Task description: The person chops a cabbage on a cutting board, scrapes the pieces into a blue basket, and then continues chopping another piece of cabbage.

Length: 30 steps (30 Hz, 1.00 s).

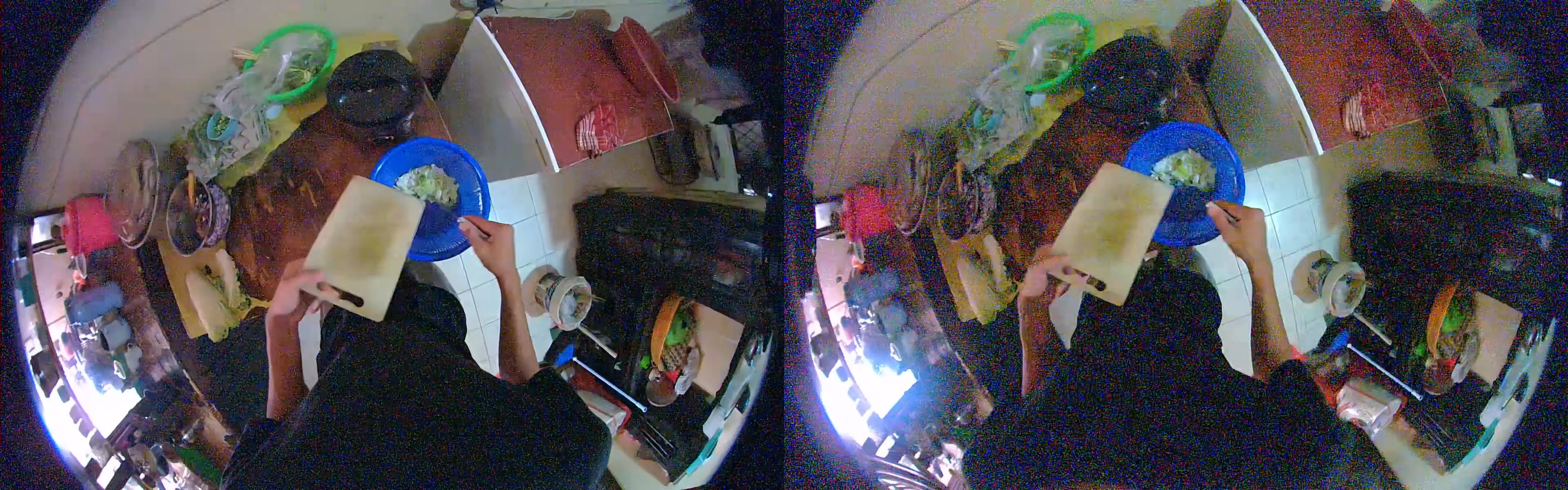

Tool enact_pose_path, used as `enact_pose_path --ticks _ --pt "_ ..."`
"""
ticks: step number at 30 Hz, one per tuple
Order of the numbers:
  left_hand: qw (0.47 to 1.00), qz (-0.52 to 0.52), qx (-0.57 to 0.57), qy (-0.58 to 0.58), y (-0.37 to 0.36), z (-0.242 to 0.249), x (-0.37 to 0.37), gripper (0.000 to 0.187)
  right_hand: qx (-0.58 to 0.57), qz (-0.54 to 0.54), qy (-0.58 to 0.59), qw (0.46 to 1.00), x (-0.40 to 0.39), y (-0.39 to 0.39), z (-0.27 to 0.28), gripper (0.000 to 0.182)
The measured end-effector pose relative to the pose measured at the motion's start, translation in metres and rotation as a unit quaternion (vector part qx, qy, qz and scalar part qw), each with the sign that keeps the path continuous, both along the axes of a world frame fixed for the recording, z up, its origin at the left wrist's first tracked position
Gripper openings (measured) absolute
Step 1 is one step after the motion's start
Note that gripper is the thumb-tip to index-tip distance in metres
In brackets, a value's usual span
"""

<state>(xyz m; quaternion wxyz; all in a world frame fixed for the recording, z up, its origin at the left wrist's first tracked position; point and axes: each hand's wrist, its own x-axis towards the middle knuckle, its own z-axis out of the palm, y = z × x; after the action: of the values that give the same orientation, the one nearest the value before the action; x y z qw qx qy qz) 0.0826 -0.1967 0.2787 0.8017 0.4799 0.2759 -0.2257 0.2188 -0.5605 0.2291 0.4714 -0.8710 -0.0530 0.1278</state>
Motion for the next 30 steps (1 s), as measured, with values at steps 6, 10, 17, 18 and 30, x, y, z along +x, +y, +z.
enact_pose_path --ticks 6,10,17,18,30 --pt "0.993 0.073 0.065 -0.066 0.057 -0.039 -0.032 0.024 -0.02 -0.1 -0.005 0.995 -0.009 0.007 0.017 0.031" --pt "0.985 0.151 0.071 -0.048 0.068 -0.118 -0.018 0.02 0.027 -0.116 -0.03 0.992 -0.023 0.044 0.018 0.028" --pt "0.985 0.057 0.109 -0.119 0.083 -0.21 0.014 0.023 0.054 -0.07 -0.063 0.994 -0.061 0.113 0.019 0.024" --pt "0.98 0.062 0.131 -0.135 0.084 -0.215 0.019 0.023 0.056 -0.062 -0.065 0.994 -0.068 0.119 0.013 0.024" --pt "0.835 -0.165 0.476 -0.222 0.13 -0.27 -0.02 0.04 0.068 0.022 -0.064 0.995 -0.122 0.216 0.0 0.024"
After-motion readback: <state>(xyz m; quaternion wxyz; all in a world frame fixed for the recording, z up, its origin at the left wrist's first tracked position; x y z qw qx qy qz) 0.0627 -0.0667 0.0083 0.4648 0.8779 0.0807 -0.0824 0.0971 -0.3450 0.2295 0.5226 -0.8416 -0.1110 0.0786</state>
